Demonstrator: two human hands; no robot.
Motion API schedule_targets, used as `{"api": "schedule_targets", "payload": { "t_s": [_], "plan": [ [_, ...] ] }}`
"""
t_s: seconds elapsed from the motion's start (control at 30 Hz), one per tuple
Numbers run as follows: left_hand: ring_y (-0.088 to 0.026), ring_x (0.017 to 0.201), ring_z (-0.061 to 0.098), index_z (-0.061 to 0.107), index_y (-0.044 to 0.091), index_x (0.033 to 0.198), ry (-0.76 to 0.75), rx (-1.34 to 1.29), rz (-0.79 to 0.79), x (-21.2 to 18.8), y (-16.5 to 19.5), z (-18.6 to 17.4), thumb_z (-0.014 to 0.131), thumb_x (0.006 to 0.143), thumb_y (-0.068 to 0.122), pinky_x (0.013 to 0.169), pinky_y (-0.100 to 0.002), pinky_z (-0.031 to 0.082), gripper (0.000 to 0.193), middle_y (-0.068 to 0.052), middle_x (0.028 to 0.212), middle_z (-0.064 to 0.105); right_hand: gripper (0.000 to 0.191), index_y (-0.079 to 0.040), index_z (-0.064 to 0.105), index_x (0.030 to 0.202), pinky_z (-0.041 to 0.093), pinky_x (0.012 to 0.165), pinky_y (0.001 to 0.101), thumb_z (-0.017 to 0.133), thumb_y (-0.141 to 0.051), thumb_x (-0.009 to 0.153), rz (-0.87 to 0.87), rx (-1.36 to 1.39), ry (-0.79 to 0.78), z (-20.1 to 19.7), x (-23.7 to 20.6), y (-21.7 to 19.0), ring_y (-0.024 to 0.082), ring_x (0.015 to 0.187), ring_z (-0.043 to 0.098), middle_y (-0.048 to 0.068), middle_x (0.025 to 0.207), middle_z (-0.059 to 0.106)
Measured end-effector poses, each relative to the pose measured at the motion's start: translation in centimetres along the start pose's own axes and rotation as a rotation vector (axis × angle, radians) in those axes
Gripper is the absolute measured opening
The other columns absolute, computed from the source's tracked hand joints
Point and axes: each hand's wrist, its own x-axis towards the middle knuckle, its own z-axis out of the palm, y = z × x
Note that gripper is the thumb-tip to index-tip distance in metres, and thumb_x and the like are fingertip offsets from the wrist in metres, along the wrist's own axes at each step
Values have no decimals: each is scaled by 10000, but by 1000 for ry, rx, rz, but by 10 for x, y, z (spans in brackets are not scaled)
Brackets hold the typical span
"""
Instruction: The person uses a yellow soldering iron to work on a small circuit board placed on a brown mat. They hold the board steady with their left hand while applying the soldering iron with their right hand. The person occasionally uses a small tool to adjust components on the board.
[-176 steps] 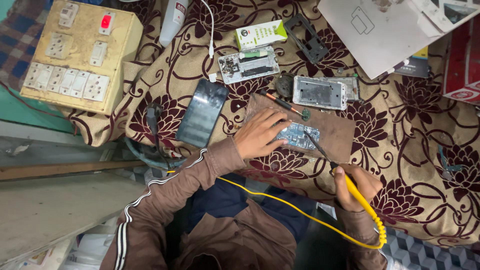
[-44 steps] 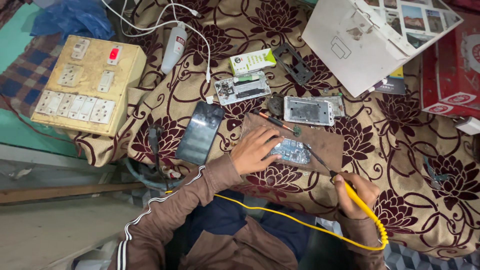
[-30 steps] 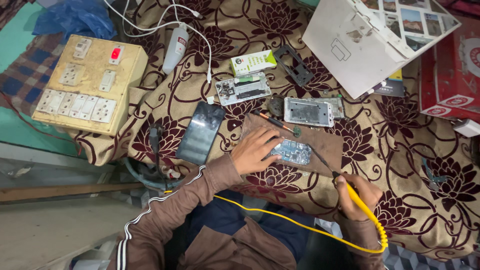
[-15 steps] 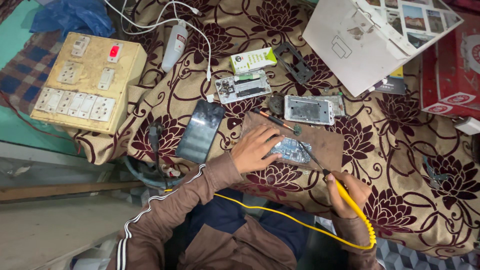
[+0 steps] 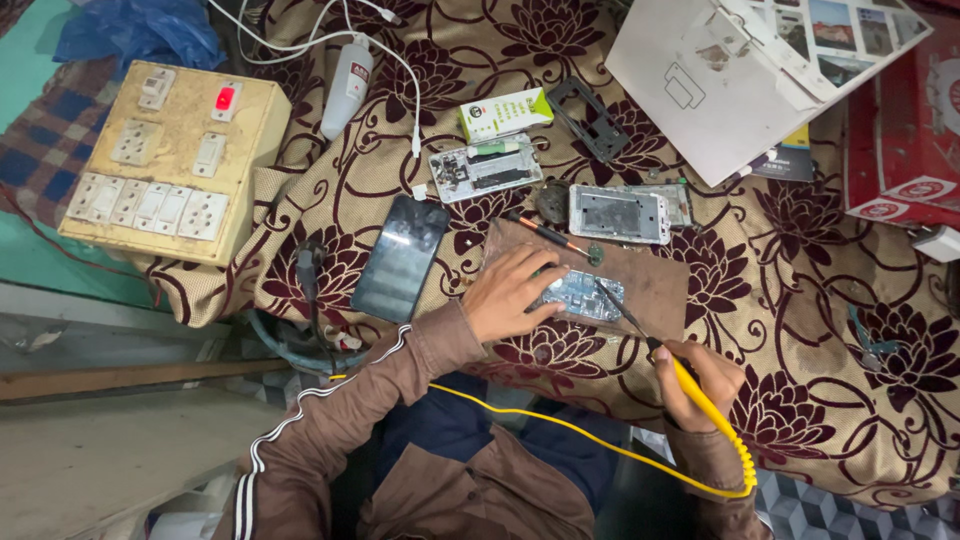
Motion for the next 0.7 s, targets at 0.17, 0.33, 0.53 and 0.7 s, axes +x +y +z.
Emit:
{"api": "schedule_targets", "payload": {
  "t_s": [0.17,0.33,0.53,0.7],
  "plan": [
    [-376,1256,543,650,58,1289,1,-6,3,-1,-1,0,726,915,361,1059,-478,467,487,-135,1321,584,66,27,681,875,503,603,296,694,-37,883,-29,5,13,-2,-1,4,222,621,685,128,728,681],
    [-377,1264,539,651,60,1283,1,-5,0,-1,0,0,729,911,368,1062,-478,464,489,-131,1325,587,71,35,687,872,510,620,295,699,-34,878,-48,6,25,-1,-3,9,230,633,697,130,728,684],
    [-372,1259,539,651,59,1284,-8,-4,4,-1,0,-3,728,913,364,1062,-474,467,486,-127,1316,586,72,38,686,865,511,614,287,697,-31,886,-33,28,12,-3,-6,12,220,627,698,125,732,693],
    [-365,1249,541,651,58,1278,9,0,16,-1,0,-2,732,912,361,1051,-470,467,482,-127,1306,586,67,36,686,867,511,610,280,690,-26,893,-53,43,18,-3,-5,13,209,628,698,124,737,694]
  ]
}}
